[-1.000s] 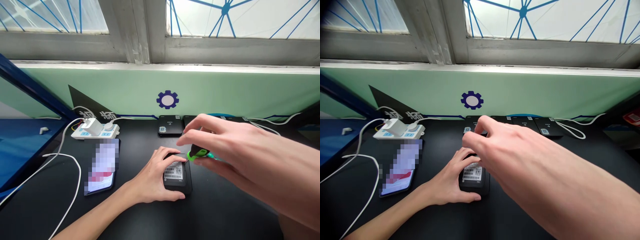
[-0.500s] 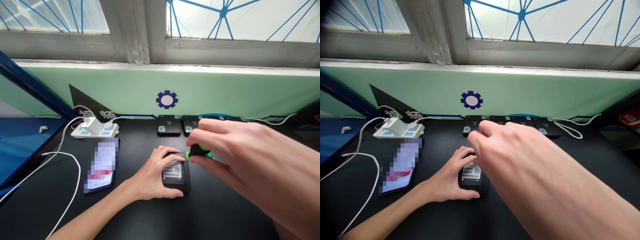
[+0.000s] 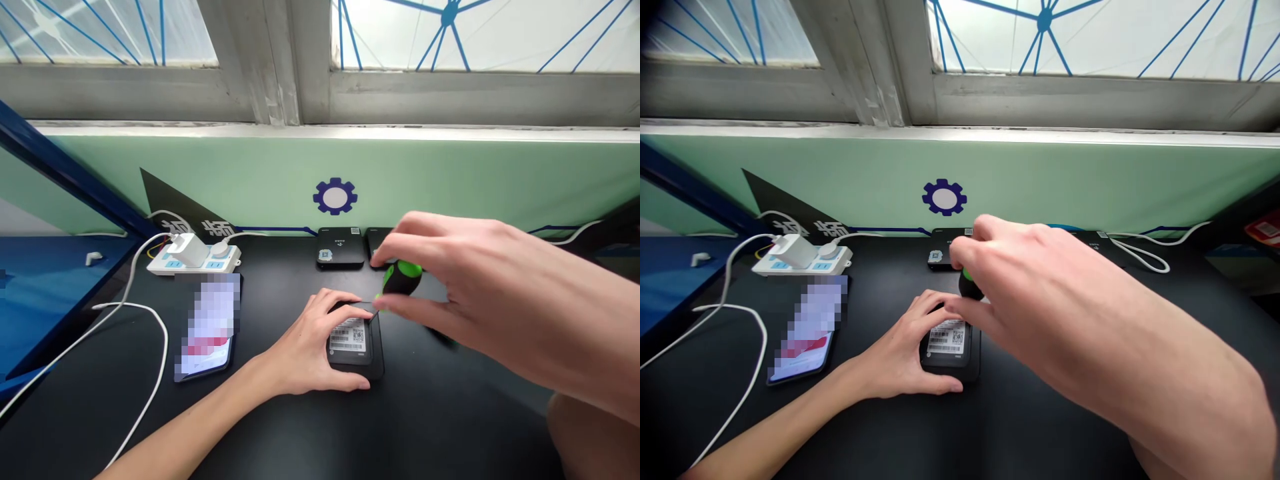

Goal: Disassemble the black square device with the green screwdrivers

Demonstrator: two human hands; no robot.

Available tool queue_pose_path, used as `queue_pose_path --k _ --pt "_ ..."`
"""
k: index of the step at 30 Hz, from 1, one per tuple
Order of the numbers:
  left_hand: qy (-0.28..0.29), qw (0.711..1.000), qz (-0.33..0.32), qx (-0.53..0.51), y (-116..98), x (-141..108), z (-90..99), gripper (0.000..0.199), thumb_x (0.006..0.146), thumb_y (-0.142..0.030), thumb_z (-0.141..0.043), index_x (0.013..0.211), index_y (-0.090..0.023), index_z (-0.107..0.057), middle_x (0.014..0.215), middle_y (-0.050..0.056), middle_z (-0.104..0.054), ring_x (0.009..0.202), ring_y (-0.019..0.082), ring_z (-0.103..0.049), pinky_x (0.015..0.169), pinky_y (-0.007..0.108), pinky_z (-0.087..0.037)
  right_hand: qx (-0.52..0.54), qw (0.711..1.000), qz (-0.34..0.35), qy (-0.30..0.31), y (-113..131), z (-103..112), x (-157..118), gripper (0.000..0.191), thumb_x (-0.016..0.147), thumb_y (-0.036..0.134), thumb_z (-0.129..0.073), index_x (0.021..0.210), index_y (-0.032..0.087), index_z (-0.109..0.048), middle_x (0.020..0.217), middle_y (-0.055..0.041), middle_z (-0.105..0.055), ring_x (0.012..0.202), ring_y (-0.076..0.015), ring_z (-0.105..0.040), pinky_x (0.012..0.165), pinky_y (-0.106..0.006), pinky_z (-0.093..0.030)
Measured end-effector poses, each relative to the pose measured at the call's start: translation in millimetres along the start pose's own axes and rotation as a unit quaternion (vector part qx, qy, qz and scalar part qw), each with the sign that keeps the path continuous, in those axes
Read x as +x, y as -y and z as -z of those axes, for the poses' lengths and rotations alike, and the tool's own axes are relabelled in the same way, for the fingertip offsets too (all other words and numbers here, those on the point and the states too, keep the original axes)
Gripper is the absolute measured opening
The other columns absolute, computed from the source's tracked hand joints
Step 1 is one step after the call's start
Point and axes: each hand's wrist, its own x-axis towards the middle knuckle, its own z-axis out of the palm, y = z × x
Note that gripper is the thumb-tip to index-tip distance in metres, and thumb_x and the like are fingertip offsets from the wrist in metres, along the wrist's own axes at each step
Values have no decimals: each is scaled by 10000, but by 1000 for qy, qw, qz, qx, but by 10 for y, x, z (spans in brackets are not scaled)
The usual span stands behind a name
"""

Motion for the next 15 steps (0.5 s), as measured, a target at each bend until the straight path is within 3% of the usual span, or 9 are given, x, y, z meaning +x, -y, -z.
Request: queue_pose_path --k 3,7,9,12,15 --pt "-4 1000 -10 1 18 3 -11 947 701 -506 -1132 1521 -340 -687 1658 121 -604 1528 433 -550 1298 623 -485 6 999 33 22 4 5 2 264 1127 368 -587 1259 377 -816 1269 -28 -810 866 -202 -776 718 -353 -559" --pt "4 1000 -11 0 28 14 -14 944 711 -509 -1128 1524 -331 -684 1653 118 -613 1488 415 -581 1294 619 -488 -8 999 22 26 53 -7 -15 250 1148 374 -590 1049 308 -810 1014 -26 -789 694 -178 -668 621 -357 -459" --pt "5 1000 -8 0 25 14 -12 936 724 -509 -1121 1529 -329 -679 1652 115 -615 1497 411 -575 1297 620 -487 -10 999 18 26 78 -4 -38 219 1156 367 -607 1103 286 -803 1089 -39 -791 743 -178 -674 666 -352 -474" --pt "-2 1000 -10 3 20 8 -12 936 713 -508 -1126 1518 -328 -684 1692 123 -588 1570 440 -527 1321 642 -467 11 998 32 45 114 48 -60 276 1140 229 -593 1303 308 -801 1303 -44 -790 984 -193 -755 815 -330 -550" --pt "-3 1000 -13 12 20 2 -18 925 704 -497 -1129 1505 -329 -698 1717 125 -568 1579 452 -530 1318 639 -479 17 997 43 59 155 124 -51 359 1061 157 -645 1315 339 -821 1196 -26 -822 996 -225 -781 795 -331 -564"
